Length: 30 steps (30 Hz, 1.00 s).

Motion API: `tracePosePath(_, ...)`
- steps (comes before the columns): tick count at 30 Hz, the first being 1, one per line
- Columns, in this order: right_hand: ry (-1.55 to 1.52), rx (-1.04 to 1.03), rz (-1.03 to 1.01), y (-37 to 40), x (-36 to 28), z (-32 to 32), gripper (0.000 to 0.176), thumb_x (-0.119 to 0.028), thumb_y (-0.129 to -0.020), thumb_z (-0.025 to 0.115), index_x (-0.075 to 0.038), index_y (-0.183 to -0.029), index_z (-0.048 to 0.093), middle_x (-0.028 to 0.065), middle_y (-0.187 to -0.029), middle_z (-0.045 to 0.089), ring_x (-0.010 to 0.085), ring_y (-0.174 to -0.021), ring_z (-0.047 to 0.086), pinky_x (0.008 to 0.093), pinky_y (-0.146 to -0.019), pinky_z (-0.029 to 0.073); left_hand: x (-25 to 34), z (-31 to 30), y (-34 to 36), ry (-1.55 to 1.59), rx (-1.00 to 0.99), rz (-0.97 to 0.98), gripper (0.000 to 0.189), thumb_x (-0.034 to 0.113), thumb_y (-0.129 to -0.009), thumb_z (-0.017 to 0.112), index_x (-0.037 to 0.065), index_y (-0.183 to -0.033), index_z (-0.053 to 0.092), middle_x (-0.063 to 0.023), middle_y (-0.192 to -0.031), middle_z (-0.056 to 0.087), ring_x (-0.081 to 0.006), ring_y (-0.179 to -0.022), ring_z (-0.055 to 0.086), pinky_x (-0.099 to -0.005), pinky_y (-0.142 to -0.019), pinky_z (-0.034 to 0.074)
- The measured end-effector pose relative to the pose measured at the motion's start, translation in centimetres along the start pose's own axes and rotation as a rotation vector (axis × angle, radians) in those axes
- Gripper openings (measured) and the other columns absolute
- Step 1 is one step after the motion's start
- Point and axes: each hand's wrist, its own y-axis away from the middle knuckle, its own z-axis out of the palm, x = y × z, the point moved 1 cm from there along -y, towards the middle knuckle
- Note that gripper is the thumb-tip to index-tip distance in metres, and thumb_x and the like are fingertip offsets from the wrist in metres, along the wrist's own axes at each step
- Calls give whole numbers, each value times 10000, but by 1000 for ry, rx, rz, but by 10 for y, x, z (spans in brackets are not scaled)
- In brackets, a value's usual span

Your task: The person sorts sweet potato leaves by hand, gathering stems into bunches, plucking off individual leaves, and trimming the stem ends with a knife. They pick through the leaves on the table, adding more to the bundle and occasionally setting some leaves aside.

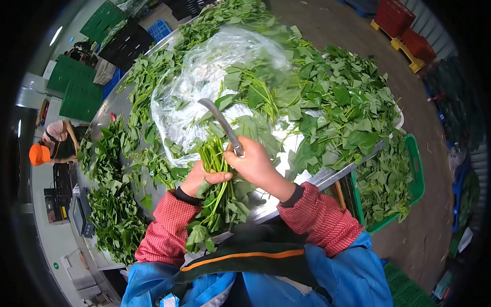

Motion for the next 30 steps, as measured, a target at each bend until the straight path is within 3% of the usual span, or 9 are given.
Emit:
tracePosePath(2, -49, 17, 28, 0, -9, -5, 217, -189, -803, 672, 5, -859, 594, 106, -691, 609, 170, -621, 574, 321, -610, 459, -8, -3, 1, 22, 5, 7, 527, 44, -726, 783, 39, -1199, 550, 18, -1020, 602, -73, -906, 558, -235, -780, 470)
tracePosePath(5, 243, -10, 92, -4, -14, -10, 235, -206, -792, 682, 6, -844, 597, 106, -679, 604, 178, -615, 576, 324, -606, 457, -9, 3, 0, 65, 24, 66, 505, 42, -725, 784, 45, -1177, 560, 20, -999, 600, -75, -890, 557, -235, -776, 469)
tracePosePath(8, 252, -138, 36, 3, 8, -4, 232, -206, -786, 690, 4, -844, 610, 105, -681, 604, 175, -611, 572, 321, -600, 456, -10, 6, -2, 129, -25, 78, 518, 46, -718, 790, 43, -1180, 555, 17, -998, 599, -83, -891, 558, -237, -790, 464)
tracePosePath(15, 84, -25, 33, 2, 0, -4, 213, -182, -791, 675, 1, -873, 603, 158, -720, 617, 252, -623, 608, 345, -591, 462, -1, 14, 0, 107, -69, 90, 687, 66, -719, 792, 38, -1321, 462, -13, -1153, 548, -110, -1022, 531, -273, -867, 453)
tracePosePath(17, 162, 34, -63, 1, -4, 1, 217, -186, -796, 674, -5, -888, 597, 164, -726, 620, 286, -638, 616, 360, -588, 464, -6, 21, -2, 107, -76, 80, 707, 82, -723, 792, 38, -1340, 448, -16, -1159, 539, -110, -1029, 527, -266, -868, 451)
tracePosePath(22, 483, 80, -289, 7, -32, -15, 167, -180, -847, 611, -31, -898, 557, 144, -741, 615, 315, -653, 618, 380, -554, 464, -18, 0, -6, -54, 19, 56, 427, 47, -744, 713, 17, -1137, 546, -3, -969, 583, -105, -853, 545, -266, -752, 468)
tracePosePath(25, 869, -18, -677, 7, -32, -27, 131, -174, -839, 594, -52, -861, 552, 116, -725, 583, 287, -624, 599, 362, -537, 467, -14, -6, -3, -227, -23, 47, 275, 57, -748, 689, 12, -1003, 595, 4, -859, 585, -100, -788, 538, -267, -709, 462)
tracePosePath(28, 1081, -30, -685, -2, 23, -58, 127, -183, -812, 613, -74, -823, 549, 83, -695, 553, 266, -596, 578, 343, -516, 467, 8, 6, 12, -41, -35, 45, 266, 69, -732, 710, 25, -972, 604, -2, -864, 601, -98, -783, 552, -260, -723, 460)
tracePosePath(30, 1074, 37, -418, 6, 63, -99, 174, -205, -820, 621, -48, -879, 576, 93, -735, 572, 288, -658, 582, 366, -566, 475, 20, 3, 18, -20, 11, 42, 333, 67, -706, 742, 27, -995, 582, -19, -879, 608, -130, -802, 583, -276, -751, 477)
